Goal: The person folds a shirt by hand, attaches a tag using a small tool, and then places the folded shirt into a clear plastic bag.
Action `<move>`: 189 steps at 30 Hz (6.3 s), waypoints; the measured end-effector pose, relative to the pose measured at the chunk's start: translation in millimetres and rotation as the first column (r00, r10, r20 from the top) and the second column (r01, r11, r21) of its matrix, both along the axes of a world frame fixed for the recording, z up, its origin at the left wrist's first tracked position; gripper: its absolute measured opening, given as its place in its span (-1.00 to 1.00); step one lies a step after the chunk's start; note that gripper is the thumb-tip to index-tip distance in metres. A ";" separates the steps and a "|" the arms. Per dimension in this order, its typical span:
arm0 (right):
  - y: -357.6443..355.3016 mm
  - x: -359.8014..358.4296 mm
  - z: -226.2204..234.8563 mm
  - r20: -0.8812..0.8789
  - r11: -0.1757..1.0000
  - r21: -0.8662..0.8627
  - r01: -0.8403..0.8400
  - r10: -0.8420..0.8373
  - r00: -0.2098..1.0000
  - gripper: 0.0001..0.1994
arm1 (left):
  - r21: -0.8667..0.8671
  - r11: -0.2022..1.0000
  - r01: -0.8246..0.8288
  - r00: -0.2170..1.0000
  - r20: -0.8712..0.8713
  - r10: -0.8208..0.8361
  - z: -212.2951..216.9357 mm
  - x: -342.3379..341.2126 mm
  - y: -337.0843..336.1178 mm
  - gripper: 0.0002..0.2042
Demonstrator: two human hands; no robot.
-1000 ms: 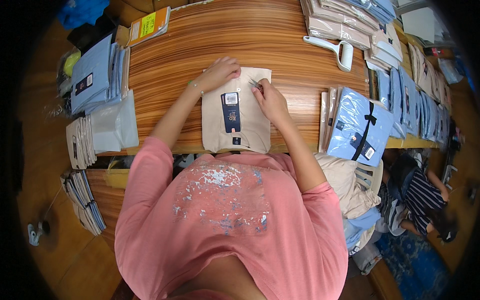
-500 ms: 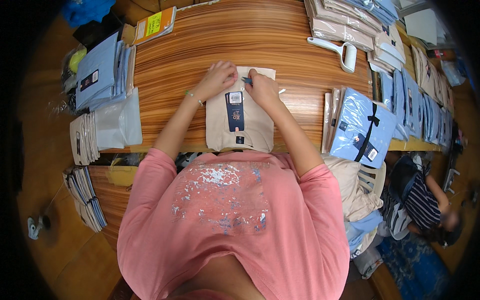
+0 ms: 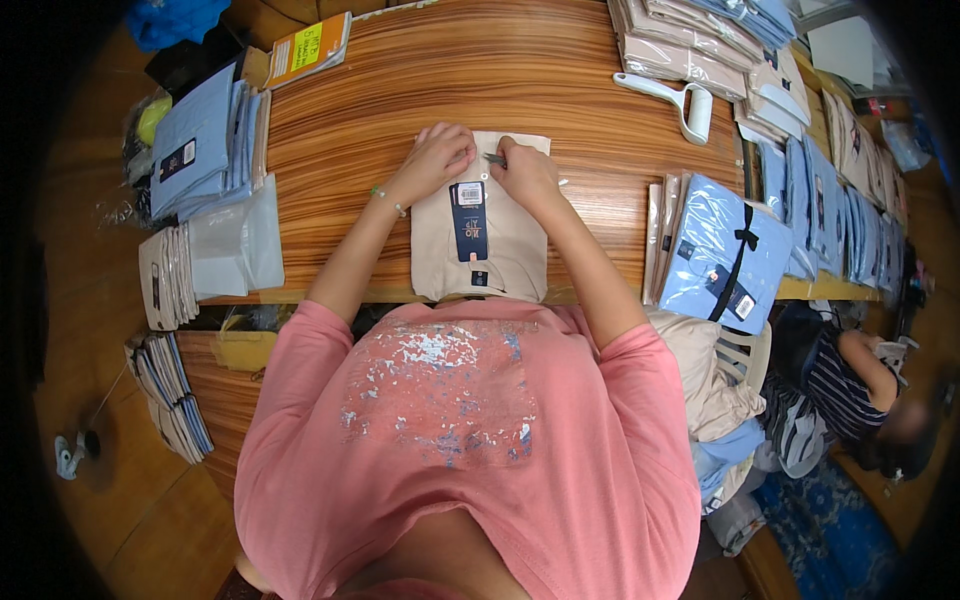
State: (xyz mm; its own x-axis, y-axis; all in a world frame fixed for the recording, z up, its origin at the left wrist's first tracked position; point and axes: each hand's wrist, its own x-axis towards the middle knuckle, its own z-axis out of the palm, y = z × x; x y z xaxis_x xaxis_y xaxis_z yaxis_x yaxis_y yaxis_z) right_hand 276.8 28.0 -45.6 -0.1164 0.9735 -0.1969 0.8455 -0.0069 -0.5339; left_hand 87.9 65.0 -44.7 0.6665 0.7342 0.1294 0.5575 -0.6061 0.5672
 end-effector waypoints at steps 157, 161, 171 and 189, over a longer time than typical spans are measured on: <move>-79.6 -17.6 1.4 -0.355 0.952 0.112 0.285 -0.229 0.906 -0.70 | -0.411 0.232 -0.882 -0.045 0.563 0.825 -1.9 -481.7 -58.3 -0.87; -56.4 -66.1 28.1 -0.459 0.978 0.114 0.173 -0.102 0.882 -0.74 | -0.549 0.313 -0.775 -0.154 0.644 0.749 1.0 -473.7 -70.5 -0.88; 4.6 -380.6 85.0 -0.376 0.583 0.386 -0.715 0.807 0.455 -0.65 | -0.329 0.166 -0.929 -0.083 0.626 0.775 -9.5 -429.2 -89.4 -0.86; 44.5 -498.6 4.7 -0.246 0.582 0.226 -0.781 0.810 0.533 -0.60 | -0.599 0.349 -0.721 -0.221 0.676 0.703 -19.0 -437.5 -93.7 -0.56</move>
State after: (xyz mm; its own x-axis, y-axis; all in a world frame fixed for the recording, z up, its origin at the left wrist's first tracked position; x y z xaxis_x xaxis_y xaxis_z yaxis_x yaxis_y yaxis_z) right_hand -221.8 72.6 -40.9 -0.8864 0.4586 0.0630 0.2819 0.6426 -0.7125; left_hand -349.6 -28.7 -63.7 -0.7617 0.6445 0.0666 -0.0586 -0.1709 0.9835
